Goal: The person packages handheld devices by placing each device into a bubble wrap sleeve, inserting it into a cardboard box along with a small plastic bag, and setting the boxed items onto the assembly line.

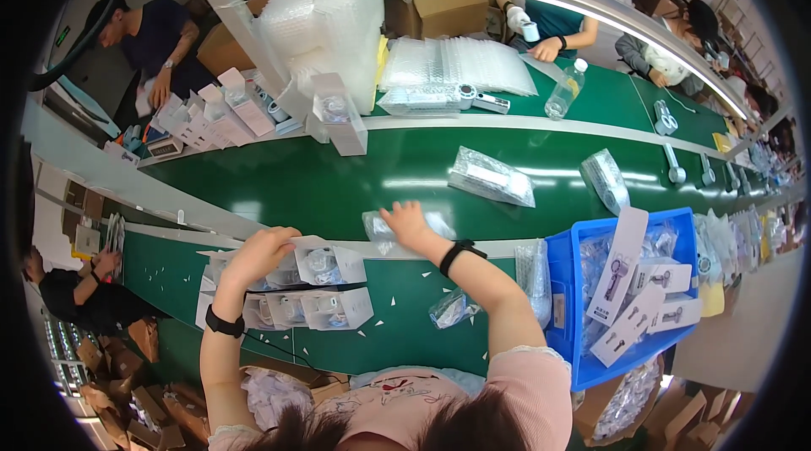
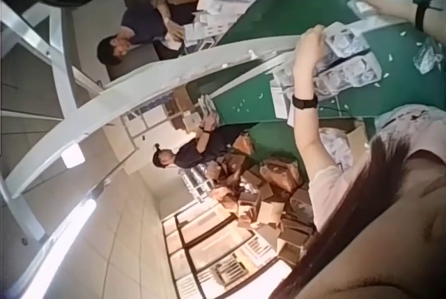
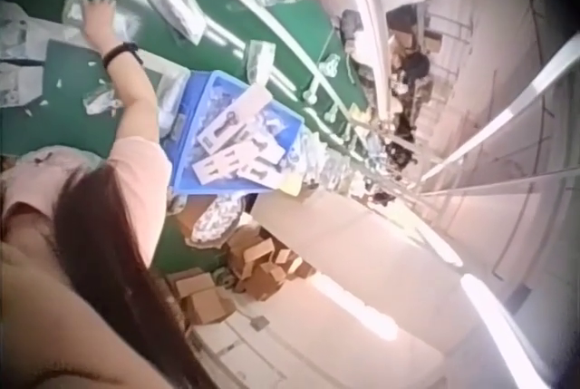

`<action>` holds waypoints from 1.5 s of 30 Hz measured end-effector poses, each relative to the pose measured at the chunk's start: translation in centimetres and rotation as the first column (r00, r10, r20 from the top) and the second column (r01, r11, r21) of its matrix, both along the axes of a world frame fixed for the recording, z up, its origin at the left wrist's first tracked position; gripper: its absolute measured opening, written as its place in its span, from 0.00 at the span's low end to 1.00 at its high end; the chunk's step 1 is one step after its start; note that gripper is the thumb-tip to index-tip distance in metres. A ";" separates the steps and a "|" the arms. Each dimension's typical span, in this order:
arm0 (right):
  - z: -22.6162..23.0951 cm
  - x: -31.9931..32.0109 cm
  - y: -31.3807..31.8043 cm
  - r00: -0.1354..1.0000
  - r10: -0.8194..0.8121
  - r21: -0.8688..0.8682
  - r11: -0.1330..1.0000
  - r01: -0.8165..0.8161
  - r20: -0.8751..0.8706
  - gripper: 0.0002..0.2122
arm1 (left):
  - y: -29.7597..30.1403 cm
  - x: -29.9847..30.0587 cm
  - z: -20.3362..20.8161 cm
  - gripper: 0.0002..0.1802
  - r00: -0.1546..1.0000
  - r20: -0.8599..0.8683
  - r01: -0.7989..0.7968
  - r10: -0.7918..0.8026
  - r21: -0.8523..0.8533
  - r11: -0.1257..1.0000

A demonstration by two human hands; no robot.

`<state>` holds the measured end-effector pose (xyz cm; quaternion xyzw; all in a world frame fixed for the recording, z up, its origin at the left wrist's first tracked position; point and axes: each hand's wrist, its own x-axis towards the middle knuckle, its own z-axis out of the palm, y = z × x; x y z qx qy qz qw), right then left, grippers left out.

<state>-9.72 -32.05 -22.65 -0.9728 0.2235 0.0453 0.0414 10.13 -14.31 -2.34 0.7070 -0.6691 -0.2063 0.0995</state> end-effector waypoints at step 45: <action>7.7 -9.6 -3.4 0.569 -0.639 0.799 0.599 -0.053 0.517 0.45 | -6.1 -1.9 2.9 0.10 0.972 0.231 0.047 -0.039 -0.027 0.999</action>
